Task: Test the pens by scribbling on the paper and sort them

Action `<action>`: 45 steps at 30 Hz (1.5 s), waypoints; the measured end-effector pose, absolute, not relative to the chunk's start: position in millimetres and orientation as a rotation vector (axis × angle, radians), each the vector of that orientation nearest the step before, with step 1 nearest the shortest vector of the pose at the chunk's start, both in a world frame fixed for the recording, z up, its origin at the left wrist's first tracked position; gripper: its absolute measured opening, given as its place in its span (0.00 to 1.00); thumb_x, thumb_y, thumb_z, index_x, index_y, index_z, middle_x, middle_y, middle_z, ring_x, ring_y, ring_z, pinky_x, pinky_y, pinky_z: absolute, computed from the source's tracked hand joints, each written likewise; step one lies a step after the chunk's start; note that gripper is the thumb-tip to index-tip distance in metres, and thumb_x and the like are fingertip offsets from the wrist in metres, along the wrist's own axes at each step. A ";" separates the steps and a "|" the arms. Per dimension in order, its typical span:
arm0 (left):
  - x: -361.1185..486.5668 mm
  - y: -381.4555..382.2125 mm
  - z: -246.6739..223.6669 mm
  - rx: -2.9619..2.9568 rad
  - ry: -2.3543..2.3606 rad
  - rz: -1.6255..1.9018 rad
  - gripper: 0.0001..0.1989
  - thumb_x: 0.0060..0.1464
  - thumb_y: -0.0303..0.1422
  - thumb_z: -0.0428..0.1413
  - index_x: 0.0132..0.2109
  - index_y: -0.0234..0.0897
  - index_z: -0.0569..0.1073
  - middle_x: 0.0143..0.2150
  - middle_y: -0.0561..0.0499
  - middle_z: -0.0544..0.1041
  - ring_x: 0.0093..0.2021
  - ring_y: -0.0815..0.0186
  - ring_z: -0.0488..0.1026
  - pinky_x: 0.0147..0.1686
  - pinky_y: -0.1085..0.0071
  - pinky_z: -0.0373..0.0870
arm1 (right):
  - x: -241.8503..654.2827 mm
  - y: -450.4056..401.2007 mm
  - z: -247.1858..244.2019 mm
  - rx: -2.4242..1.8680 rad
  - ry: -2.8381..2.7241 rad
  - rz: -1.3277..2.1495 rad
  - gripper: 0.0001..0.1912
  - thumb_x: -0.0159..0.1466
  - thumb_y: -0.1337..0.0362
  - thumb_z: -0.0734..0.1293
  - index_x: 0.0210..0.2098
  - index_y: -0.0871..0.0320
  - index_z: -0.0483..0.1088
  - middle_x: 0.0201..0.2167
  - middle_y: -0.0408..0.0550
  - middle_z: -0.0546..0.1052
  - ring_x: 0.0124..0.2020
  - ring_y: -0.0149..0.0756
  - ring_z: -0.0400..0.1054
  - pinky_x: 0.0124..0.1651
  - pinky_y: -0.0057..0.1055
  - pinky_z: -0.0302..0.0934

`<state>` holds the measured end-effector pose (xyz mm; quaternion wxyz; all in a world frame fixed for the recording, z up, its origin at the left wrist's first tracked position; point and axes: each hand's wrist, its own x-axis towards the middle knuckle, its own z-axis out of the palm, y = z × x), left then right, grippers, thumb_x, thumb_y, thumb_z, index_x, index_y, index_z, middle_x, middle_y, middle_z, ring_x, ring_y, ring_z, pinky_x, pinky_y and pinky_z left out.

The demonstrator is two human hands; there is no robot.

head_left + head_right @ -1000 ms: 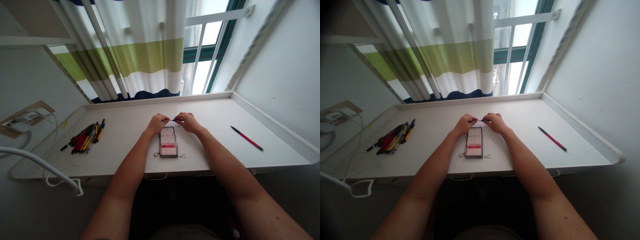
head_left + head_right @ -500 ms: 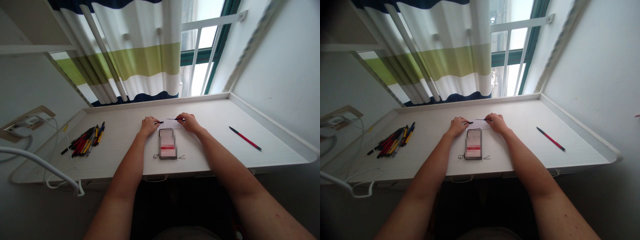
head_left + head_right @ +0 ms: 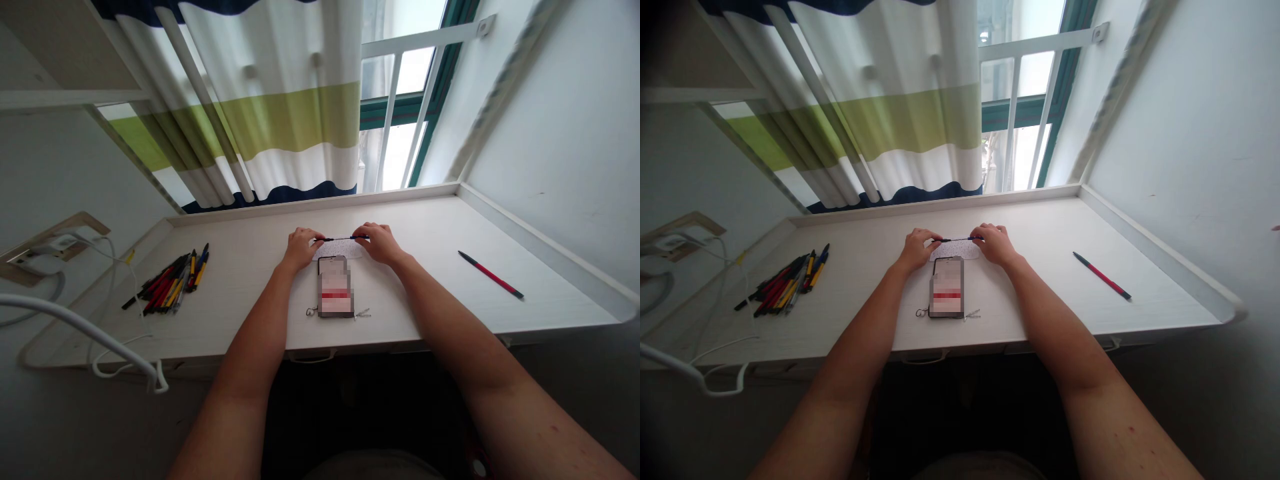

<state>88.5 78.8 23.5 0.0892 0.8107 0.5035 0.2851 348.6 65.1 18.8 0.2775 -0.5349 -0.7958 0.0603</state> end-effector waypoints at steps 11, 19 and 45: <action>91.5 76.8 26.6 2.418 1.486 0.851 0.08 0.63 0.33 0.59 0.46 0.44 0.82 0.48 0.48 0.83 0.55 0.53 0.71 0.60 0.51 0.62 | 346.0 64.9 19.1 -1.417 -2.129 0.158 0.10 0.70 0.64 0.64 0.43 0.52 0.78 0.45 0.52 0.80 0.49 0.49 0.71 0.58 0.50 0.52; 89.6 77.3 26.9 2.400 1.507 0.842 0.08 0.63 0.33 0.58 0.47 0.43 0.81 0.48 0.48 0.83 0.55 0.53 0.71 0.60 0.51 0.63 | 349.7 66.0 18.4 -1.435 -2.147 0.138 0.10 0.70 0.64 0.63 0.44 0.51 0.78 0.46 0.52 0.80 0.51 0.49 0.70 0.58 0.50 0.52; 89.3 82.4 20.9 2.410 1.335 0.962 0.08 0.60 0.30 0.60 0.44 0.41 0.83 0.44 0.44 0.82 0.51 0.50 0.72 0.56 0.49 0.64 | 339.7 59.2 22.8 -1.407 -2.174 0.112 0.11 0.71 0.64 0.64 0.45 0.54 0.79 0.46 0.54 0.79 0.47 0.49 0.72 0.59 0.49 0.53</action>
